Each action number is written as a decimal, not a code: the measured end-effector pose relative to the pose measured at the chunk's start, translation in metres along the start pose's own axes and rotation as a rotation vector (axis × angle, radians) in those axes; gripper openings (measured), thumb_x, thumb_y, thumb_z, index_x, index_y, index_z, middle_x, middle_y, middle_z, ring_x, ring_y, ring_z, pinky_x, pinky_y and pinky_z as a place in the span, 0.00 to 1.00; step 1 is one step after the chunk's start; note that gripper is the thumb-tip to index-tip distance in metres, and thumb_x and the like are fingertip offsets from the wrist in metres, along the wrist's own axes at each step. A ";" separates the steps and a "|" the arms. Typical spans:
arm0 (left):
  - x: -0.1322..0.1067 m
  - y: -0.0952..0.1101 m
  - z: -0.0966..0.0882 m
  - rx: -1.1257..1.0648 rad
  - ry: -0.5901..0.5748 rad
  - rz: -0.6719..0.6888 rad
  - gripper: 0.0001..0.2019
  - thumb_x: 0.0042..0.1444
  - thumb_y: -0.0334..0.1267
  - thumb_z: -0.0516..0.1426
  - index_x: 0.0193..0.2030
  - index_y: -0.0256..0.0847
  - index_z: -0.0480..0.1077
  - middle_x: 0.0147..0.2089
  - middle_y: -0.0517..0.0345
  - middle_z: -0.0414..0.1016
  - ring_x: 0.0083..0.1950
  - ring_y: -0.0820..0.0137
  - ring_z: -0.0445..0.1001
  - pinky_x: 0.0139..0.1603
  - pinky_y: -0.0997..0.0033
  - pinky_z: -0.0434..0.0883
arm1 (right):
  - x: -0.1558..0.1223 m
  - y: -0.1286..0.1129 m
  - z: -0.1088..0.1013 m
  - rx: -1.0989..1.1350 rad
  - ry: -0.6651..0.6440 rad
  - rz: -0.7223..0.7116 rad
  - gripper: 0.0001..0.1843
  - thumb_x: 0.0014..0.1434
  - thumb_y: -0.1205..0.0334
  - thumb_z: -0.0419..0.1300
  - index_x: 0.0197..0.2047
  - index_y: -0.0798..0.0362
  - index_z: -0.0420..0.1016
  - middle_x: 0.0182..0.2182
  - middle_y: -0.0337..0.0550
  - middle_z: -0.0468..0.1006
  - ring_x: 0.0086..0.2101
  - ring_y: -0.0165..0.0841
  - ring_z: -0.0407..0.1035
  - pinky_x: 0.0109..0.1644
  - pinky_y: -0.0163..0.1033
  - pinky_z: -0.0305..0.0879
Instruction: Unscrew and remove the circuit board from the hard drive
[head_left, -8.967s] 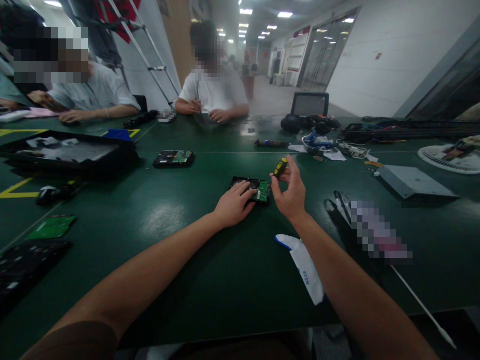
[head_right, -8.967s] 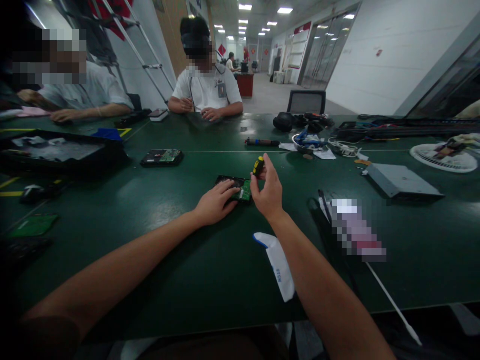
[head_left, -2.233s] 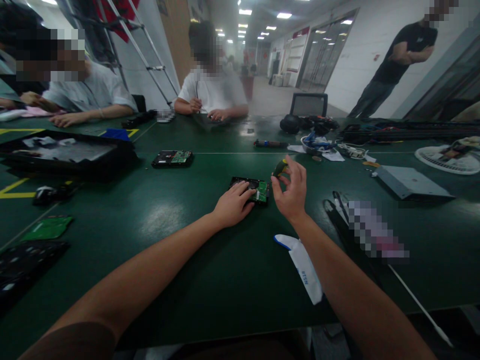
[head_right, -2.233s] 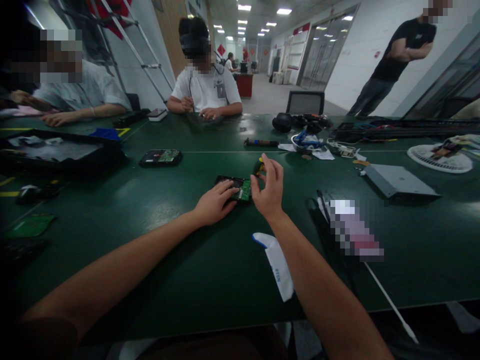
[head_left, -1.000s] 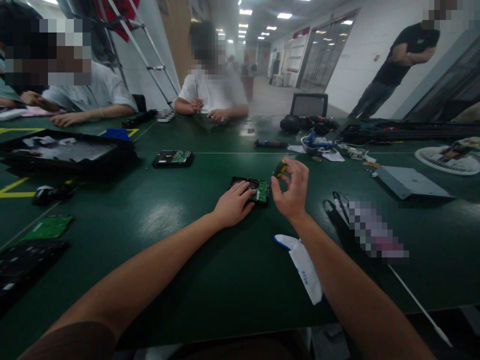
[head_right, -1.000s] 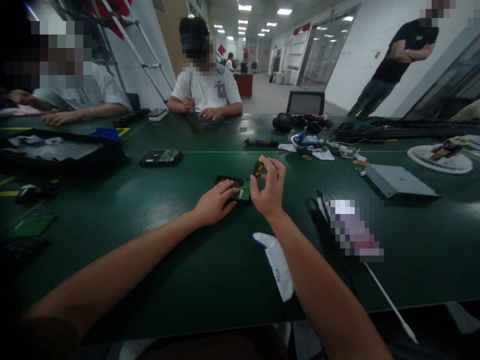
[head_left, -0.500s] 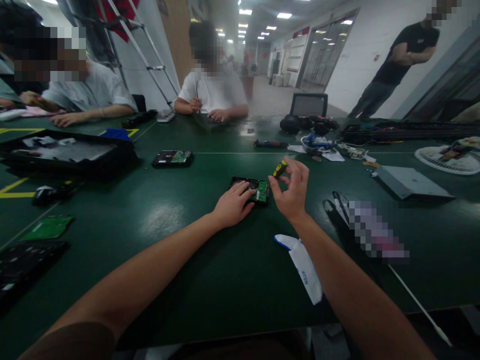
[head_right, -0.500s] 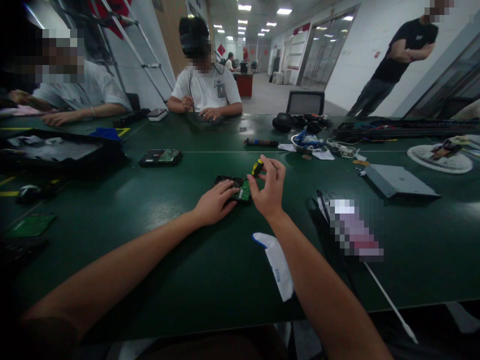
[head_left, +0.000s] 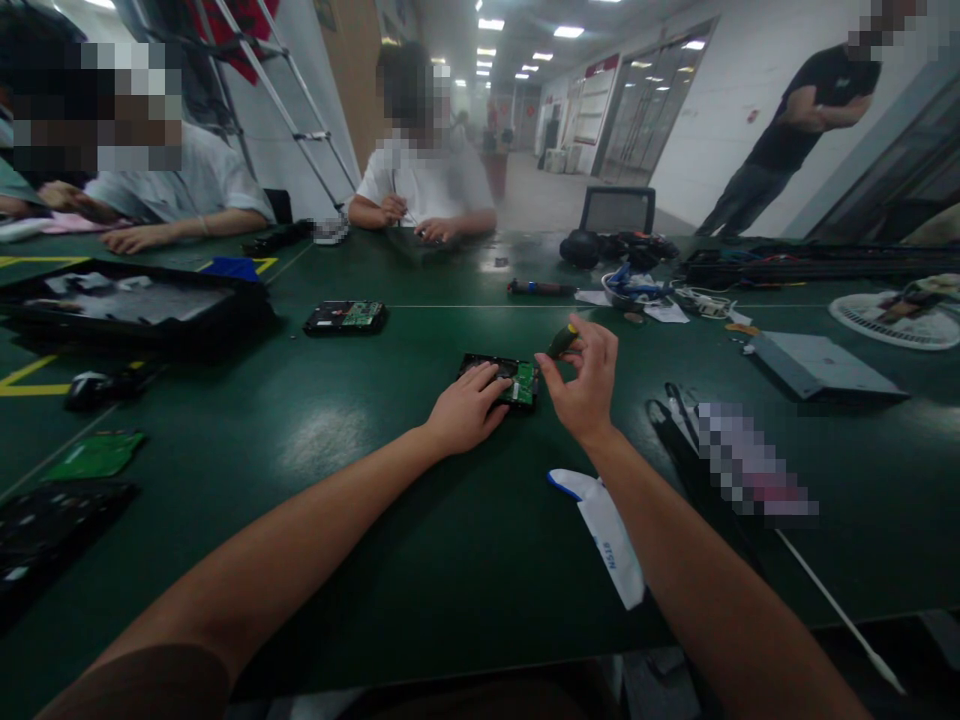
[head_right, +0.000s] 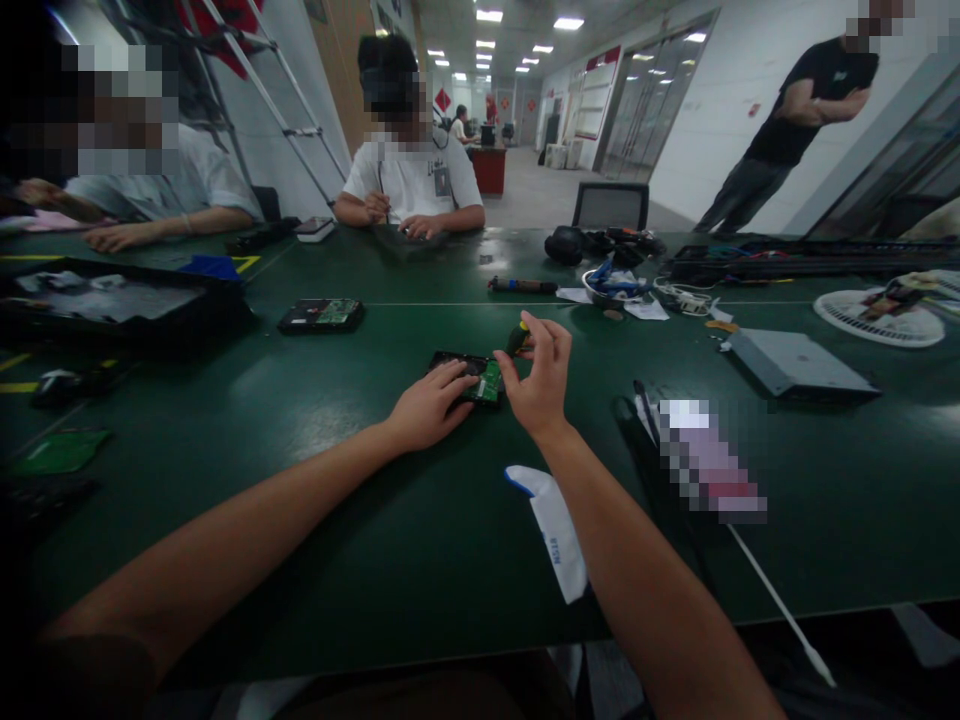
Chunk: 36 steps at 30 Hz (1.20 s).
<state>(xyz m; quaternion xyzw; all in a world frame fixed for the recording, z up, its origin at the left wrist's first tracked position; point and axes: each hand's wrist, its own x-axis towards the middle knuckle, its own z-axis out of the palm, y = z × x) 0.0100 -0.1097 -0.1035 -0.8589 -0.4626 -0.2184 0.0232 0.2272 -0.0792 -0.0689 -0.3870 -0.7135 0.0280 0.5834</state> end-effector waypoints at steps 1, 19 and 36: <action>0.000 0.000 0.000 0.000 -0.002 -0.001 0.23 0.68 0.45 0.54 0.67 0.41 0.67 0.73 0.45 0.62 0.75 0.52 0.58 0.74 0.45 0.61 | 0.000 0.000 0.000 -0.004 -0.005 -0.002 0.38 0.62 0.61 0.64 0.71 0.40 0.56 0.61 0.52 0.59 0.51 0.42 0.70 0.48 0.51 0.81; 0.000 0.000 0.001 0.005 0.004 0.008 0.23 0.68 0.45 0.54 0.66 0.40 0.68 0.73 0.43 0.62 0.75 0.52 0.58 0.74 0.46 0.60 | -0.001 0.000 0.001 0.004 0.002 -0.030 0.38 0.63 0.64 0.61 0.73 0.39 0.54 0.61 0.52 0.59 0.50 0.42 0.72 0.51 0.53 0.81; 0.000 0.002 -0.001 -0.010 0.000 -0.002 0.22 0.68 0.44 0.54 0.65 0.41 0.69 0.73 0.43 0.62 0.75 0.51 0.59 0.74 0.44 0.61 | -0.002 -0.001 0.002 0.024 -0.011 -0.048 0.38 0.64 0.65 0.57 0.74 0.41 0.52 0.64 0.53 0.58 0.58 0.46 0.67 0.53 0.54 0.79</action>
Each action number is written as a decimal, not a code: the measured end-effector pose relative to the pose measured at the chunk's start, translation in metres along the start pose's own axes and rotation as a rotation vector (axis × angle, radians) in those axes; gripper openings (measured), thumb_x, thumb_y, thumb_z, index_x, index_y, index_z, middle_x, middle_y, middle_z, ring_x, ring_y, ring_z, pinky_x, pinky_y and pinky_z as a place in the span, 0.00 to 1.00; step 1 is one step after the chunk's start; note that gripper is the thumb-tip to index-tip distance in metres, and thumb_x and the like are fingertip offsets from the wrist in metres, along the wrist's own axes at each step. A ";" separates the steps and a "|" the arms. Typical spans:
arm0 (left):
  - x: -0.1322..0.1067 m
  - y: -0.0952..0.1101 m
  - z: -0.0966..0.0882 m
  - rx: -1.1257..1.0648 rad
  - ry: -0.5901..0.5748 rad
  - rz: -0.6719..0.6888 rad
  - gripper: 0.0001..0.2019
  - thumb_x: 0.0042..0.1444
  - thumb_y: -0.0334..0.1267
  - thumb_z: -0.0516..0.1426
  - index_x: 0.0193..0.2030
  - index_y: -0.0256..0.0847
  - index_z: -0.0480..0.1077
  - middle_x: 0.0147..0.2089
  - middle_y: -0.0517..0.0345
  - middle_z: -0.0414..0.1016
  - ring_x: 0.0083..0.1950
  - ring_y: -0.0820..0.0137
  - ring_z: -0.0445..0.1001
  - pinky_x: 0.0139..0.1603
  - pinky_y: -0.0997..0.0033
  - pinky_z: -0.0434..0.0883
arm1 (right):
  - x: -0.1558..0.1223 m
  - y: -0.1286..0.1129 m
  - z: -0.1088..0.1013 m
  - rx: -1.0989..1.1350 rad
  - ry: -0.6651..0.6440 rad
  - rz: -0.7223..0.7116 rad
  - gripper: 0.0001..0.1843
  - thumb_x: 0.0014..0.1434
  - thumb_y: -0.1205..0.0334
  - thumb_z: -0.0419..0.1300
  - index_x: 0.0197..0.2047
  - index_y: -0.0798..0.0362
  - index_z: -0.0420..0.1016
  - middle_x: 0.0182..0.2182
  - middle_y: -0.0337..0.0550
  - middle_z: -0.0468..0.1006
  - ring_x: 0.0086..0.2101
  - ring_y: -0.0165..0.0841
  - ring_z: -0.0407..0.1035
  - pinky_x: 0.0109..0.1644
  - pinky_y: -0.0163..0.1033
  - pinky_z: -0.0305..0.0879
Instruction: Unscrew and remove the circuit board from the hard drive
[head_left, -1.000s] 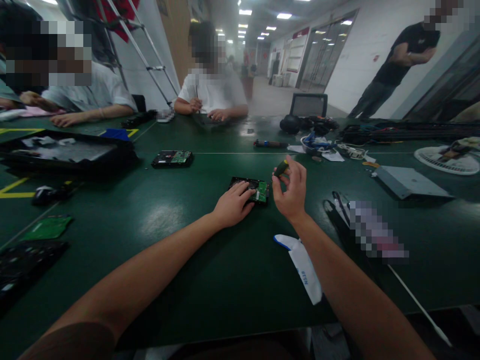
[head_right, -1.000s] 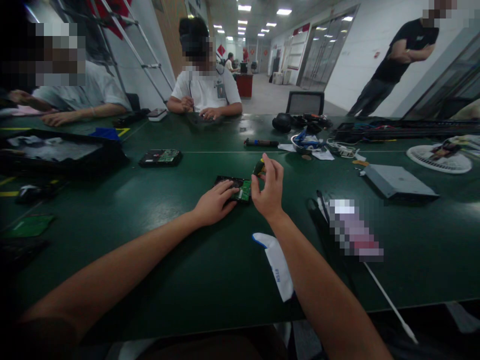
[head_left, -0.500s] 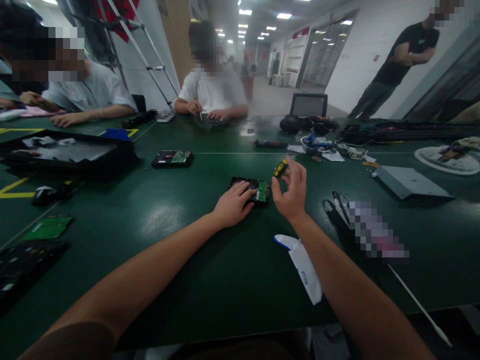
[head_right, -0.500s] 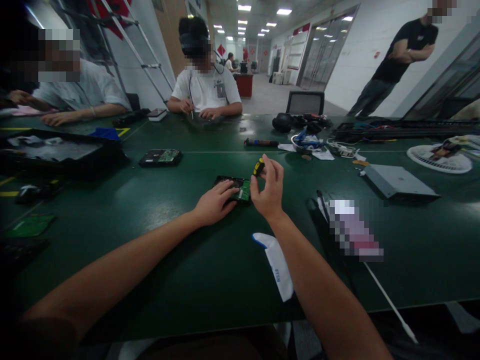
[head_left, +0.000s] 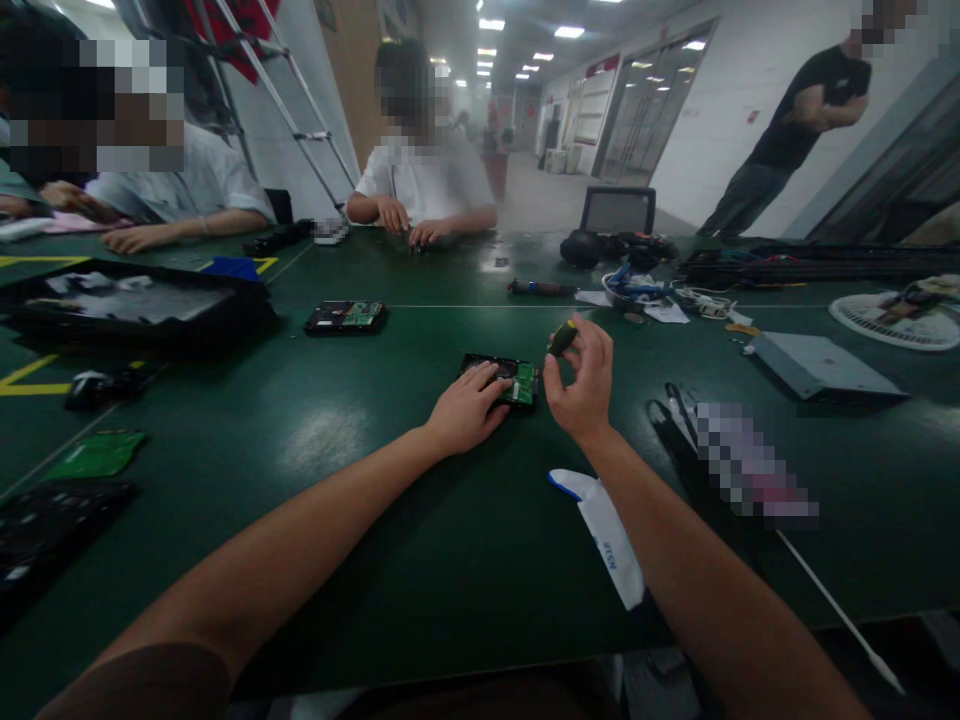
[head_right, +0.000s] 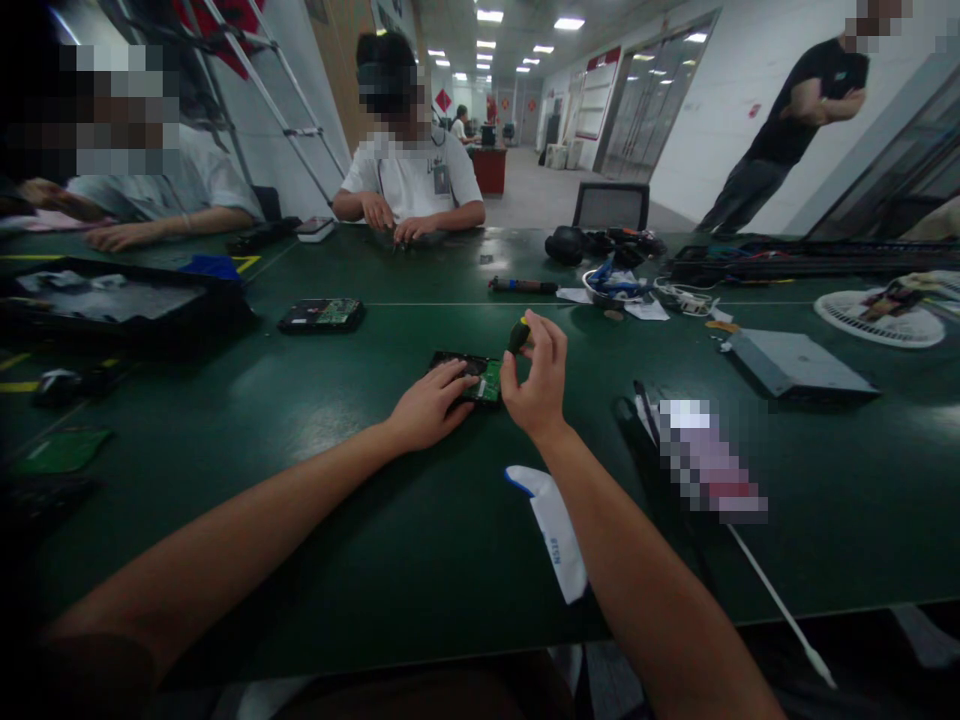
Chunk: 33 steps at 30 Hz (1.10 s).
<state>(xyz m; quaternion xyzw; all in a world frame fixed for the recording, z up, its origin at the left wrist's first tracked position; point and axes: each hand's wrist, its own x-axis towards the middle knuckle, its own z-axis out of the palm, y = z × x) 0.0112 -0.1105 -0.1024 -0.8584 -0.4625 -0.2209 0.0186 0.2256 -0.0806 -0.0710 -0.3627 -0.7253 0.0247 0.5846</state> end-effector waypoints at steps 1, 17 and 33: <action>0.000 0.000 0.000 -0.003 0.005 -0.001 0.22 0.68 0.44 0.55 0.65 0.42 0.69 0.73 0.43 0.61 0.75 0.51 0.59 0.73 0.43 0.61 | 0.000 0.000 0.000 0.004 -0.005 0.006 0.38 0.64 0.65 0.57 0.74 0.41 0.51 0.64 0.53 0.58 0.58 0.46 0.67 0.53 0.54 0.79; 0.000 0.004 -0.006 0.057 0.088 0.009 0.21 0.66 0.44 0.56 0.63 0.43 0.72 0.68 0.41 0.61 0.70 0.49 0.59 0.69 0.43 0.65 | -0.001 0.004 0.001 -0.020 -0.002 0.031 0.39 0.63 0.63 0.60 0.74 0.40 0.51 0.63 0.52 0.59 0.51 0.42 0.72 0.50 0.52 0.81; 0.001 0.006 -0.006 0.082 0.040 -0.005 0.22 0.67 0.46 0.54 0.65 0.42 0.70 0.60 0.42 0.67 0.62 0.51 0.64 0.62 0.46 0.69 | 0.000 0.005 0.001 -0.007 0.020 -0.013 0.40 0.62 0.65 0.61 0.74 0.40 0.52 0.62 0.53 0.60 0.53 0.45 0.70 0.49 0.53 0.81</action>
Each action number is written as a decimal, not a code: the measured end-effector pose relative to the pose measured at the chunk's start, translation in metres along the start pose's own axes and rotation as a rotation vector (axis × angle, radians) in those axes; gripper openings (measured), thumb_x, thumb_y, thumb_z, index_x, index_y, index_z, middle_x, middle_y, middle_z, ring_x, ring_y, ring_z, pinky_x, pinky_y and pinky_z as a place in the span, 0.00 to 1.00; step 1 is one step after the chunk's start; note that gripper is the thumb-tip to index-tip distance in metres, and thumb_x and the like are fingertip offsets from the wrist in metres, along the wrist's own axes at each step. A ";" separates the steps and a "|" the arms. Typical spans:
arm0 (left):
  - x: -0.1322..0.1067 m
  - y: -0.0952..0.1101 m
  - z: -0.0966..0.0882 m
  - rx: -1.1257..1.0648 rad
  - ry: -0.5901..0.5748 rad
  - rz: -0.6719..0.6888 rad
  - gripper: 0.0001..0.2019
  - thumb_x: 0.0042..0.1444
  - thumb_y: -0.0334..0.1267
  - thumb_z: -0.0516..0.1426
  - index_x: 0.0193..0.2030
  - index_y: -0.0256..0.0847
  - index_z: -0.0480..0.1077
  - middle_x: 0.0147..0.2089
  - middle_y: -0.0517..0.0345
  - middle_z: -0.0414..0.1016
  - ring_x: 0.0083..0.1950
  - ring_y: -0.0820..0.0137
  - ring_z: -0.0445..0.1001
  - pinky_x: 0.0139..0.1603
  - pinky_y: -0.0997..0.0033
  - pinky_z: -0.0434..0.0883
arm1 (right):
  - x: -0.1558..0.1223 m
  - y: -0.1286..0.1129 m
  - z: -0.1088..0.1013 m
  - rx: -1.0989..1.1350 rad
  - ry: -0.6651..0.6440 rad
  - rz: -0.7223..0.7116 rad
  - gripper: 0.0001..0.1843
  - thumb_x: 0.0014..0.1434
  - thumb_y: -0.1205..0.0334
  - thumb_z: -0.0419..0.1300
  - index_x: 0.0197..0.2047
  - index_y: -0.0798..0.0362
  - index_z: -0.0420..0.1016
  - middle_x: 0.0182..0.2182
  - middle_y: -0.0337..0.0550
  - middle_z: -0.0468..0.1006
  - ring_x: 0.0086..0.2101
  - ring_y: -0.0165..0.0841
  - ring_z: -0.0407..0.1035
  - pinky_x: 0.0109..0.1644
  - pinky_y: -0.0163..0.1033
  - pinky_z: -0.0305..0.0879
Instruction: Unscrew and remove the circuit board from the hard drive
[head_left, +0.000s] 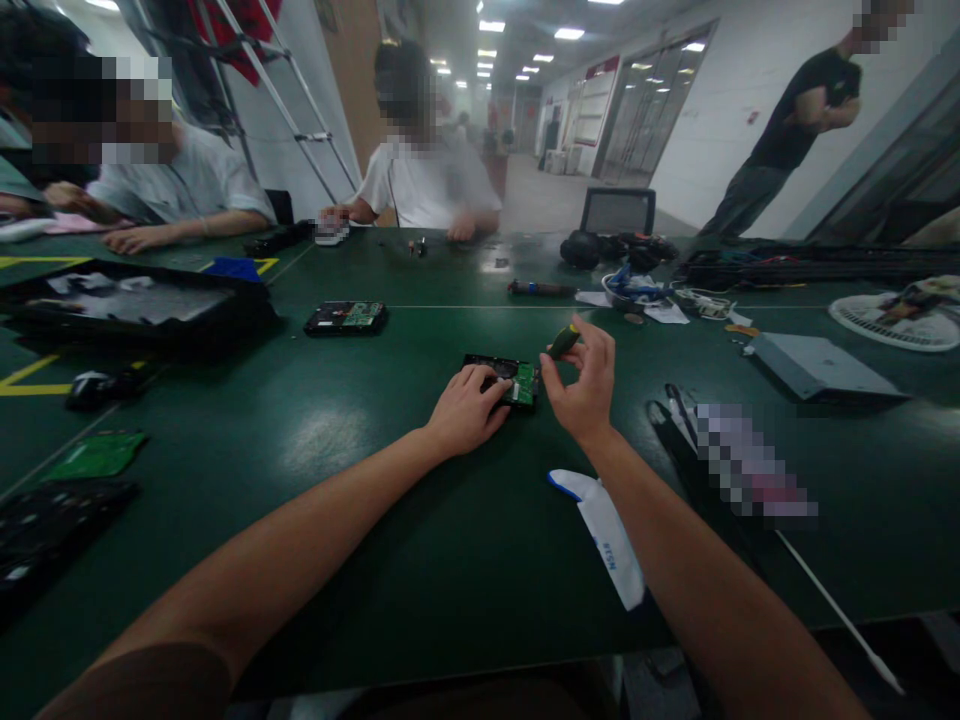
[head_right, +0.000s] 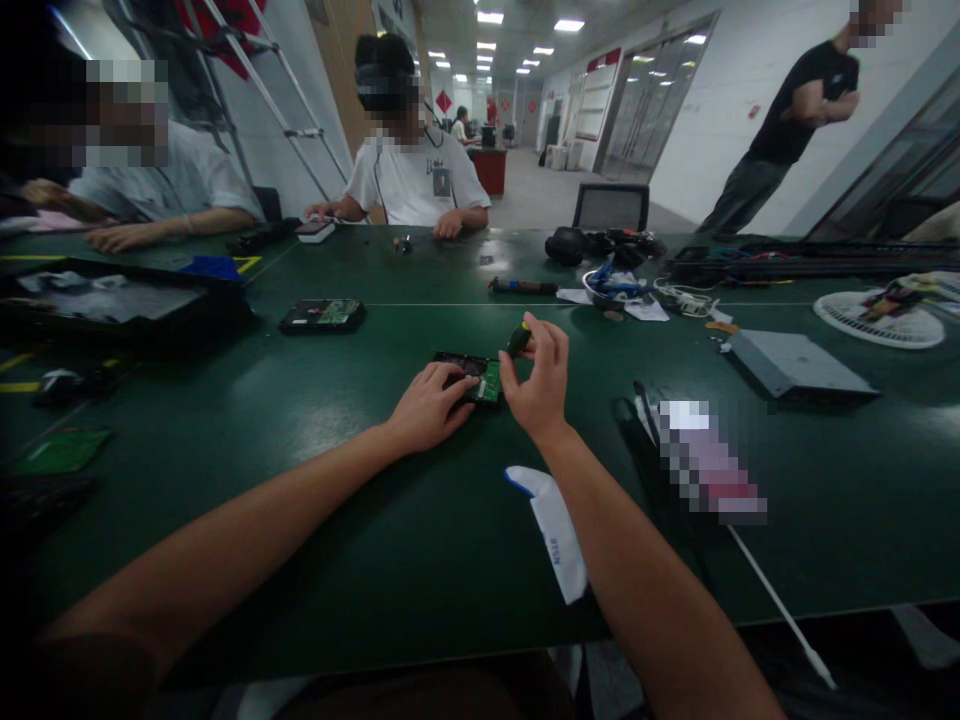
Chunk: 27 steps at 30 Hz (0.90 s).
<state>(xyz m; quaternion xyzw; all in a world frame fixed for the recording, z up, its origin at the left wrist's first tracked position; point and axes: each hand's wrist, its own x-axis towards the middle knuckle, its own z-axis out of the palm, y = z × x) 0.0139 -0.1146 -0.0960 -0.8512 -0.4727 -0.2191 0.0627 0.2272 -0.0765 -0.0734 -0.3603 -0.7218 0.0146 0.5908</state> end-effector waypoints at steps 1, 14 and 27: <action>0.000 0.000 0.000 0.001 0.002 -0.002 0.22 0.67 0.46 0.54 0.65 0.42 0.70 0.60 0.42 0.67 0.62 0.51 0.64 0.62 0.46 0.69 | 0.000 -0.001 0.000 0.001 -0.004 -0.002 0.40 0.63 0.65 0.60 0.74 0.40 0.52 0.62 0.53 0.60 0.54 0.45 0.70 0.49 0.53 0.81; -0.001 0.000 0.001 0.018 -0.010 -0.015 0.23 0.67 0.47 0.54 0.66 0.43 0.69 0.61 0.42 0.67 0.63 0.50 0.64 0.61 0.45 0.68 | -0.001 0.001 0.001 -0.010 0.002 0.004 0.37 0.64 0.64 0.61 0.72 0.40 0.55 0.61 0.52 0.61 0.48 0.41 0.74 0.49 0.51 0.82; -0.001 0.001 0.001 0.018 -0.004 -0.021 0.22 0.67 0.46 0.54 0.65 0.44 0.70 0.60 0.43 0.68 0.63 0.51 0.65 0.62 0.45 0.68 | 0.000 -0.003 0.000 -0.030 0.007 -0.005 0.37 0.64 0.64 0.61 0.73 0.41 0.54 0.61 0.52 0.62 0.48 0.40 0.74 0.50 0.51 0.81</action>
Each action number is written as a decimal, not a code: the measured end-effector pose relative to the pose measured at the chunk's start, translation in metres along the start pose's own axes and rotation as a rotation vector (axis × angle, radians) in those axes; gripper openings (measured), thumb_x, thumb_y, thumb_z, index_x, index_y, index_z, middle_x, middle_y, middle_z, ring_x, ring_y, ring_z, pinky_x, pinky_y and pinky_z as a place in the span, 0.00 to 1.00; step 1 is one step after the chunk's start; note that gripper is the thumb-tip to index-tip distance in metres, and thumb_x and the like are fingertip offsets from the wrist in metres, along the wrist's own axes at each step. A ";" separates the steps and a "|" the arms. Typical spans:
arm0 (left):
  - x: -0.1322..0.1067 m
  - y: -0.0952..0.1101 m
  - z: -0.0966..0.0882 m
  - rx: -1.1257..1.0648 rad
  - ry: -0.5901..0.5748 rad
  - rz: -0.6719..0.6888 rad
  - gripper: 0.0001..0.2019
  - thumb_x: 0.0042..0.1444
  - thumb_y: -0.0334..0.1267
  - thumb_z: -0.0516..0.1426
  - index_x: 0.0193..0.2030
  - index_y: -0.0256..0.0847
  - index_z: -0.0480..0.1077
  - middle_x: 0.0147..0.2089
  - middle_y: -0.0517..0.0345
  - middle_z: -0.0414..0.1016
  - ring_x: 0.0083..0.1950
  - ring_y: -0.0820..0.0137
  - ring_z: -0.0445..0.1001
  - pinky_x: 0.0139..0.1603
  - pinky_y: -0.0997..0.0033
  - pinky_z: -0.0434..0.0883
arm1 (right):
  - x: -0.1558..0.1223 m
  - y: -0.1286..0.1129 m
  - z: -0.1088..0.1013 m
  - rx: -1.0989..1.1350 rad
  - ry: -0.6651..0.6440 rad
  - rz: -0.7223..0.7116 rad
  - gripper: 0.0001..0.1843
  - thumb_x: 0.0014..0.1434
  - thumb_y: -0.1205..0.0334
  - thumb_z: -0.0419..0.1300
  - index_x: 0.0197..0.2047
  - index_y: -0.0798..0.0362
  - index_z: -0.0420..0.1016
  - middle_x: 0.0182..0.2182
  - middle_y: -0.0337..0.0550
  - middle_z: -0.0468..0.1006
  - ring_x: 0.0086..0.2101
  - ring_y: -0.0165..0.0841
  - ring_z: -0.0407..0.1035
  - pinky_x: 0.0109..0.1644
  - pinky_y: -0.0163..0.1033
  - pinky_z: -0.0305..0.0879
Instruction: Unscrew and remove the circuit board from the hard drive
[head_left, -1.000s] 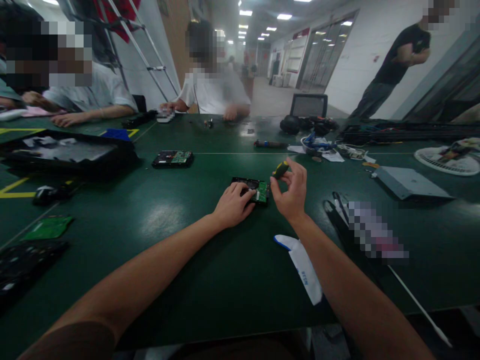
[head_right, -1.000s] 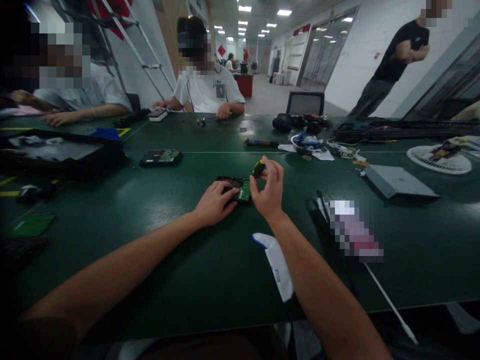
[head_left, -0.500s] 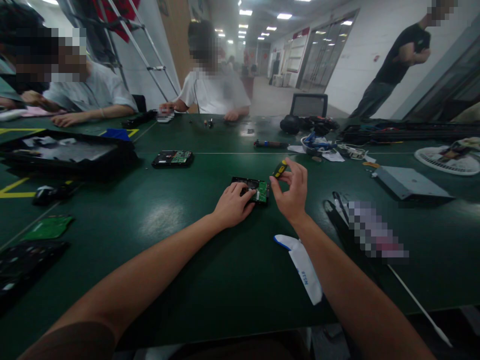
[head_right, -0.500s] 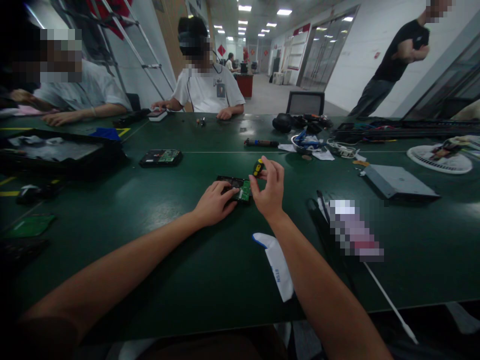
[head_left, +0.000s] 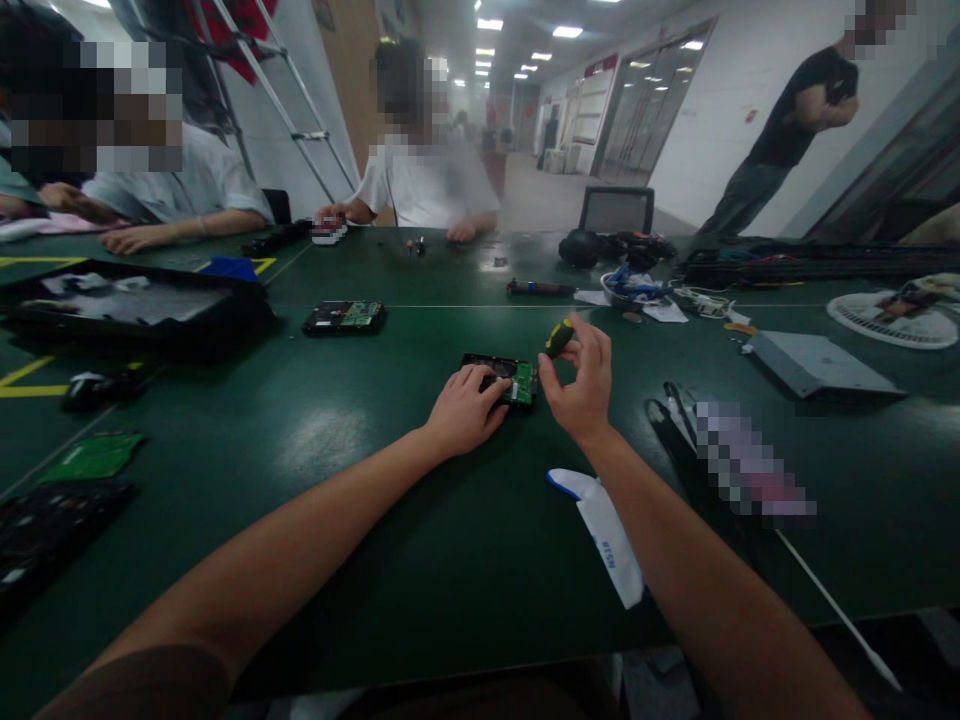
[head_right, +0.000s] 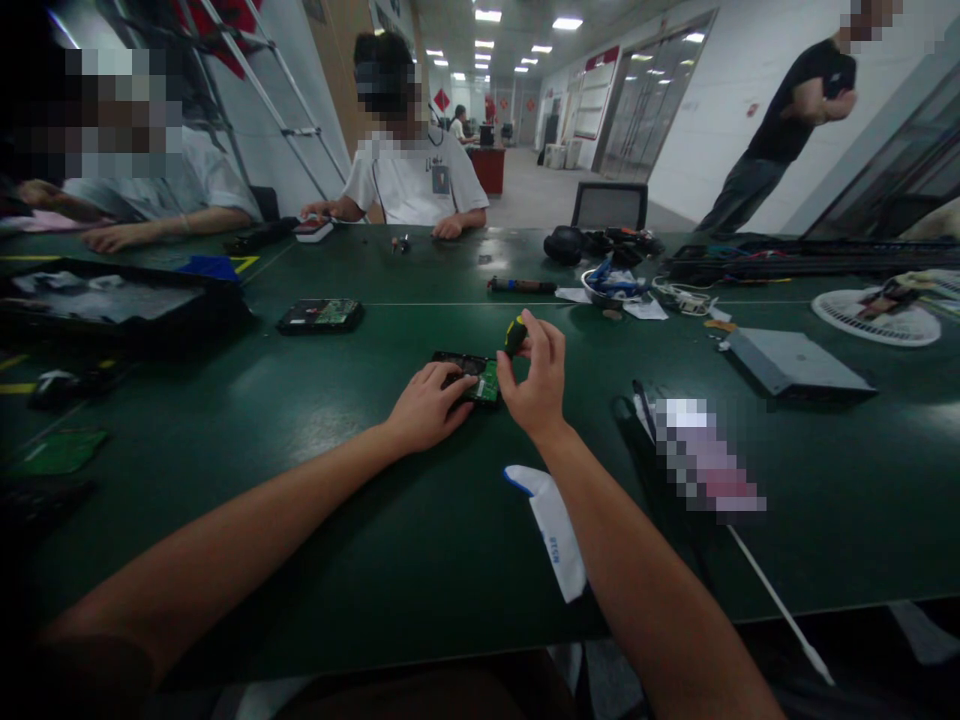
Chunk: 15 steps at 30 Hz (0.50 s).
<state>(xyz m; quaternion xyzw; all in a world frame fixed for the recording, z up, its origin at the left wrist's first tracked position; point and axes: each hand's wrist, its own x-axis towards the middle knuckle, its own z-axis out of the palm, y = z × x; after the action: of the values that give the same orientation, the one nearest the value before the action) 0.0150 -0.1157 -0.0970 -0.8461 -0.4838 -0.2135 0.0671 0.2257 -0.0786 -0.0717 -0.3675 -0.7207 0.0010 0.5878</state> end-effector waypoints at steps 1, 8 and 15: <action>0.000 0.000 0.000 0.003 0.001 0.001 0.22 0.67 0.46 0.54 0.64 0.44 0.70 0.60 0.42 0.68 0.63 0.51 0.65 0.62 0.46 0.68 | 0.000 0.000 0.000 0.004 -0.009 0.000 0.37 0.64 0.64 0.59 0.73 0.41 0.53 0.61 0.52 0.62 0.49 0.41 0.73 0.51 0.51 0.81; 0.000 -0.001 0.001 0.004 0.001 0.008 0.22 0.67 0.46 0.54 0.65 0.43 0.70 0.60 0.42 0.68 0.63 0.50 0.65 0.62 0.46 0.68 | 0.000 0.002 0.001 0.024 0.004 0.019 0.39 0.64 0.62 0.61 0.74 0.39 0.51 0.62 0.52 0.60 0.46 0.40 0.74 0.47 0.50 0.82; 0.000 0.000 0.000 0.007 0.004 0.007 0.22 0.67 0.46 0.54 0.65 0.43 0.70 0.60 0.42 0.68 0.63 0.50 0.65 0.62 0.46 0.68 | -0.001 0.000 0.001 0.046 -0.027 0.027 0.37 0.65 0.64 0.57 0.74 0.40 0.51 0.64 0.52 0.59 0.52 0.42 0.72 0.53 0.51 0.80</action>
<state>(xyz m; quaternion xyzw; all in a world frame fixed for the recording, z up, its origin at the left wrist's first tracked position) 0.0147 -0.1154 -0.0976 -0.8471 -0.4814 -0.2132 0.0720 0.2247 -0.0788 -0.0725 -0.3634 -0.7233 0.0304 0.5863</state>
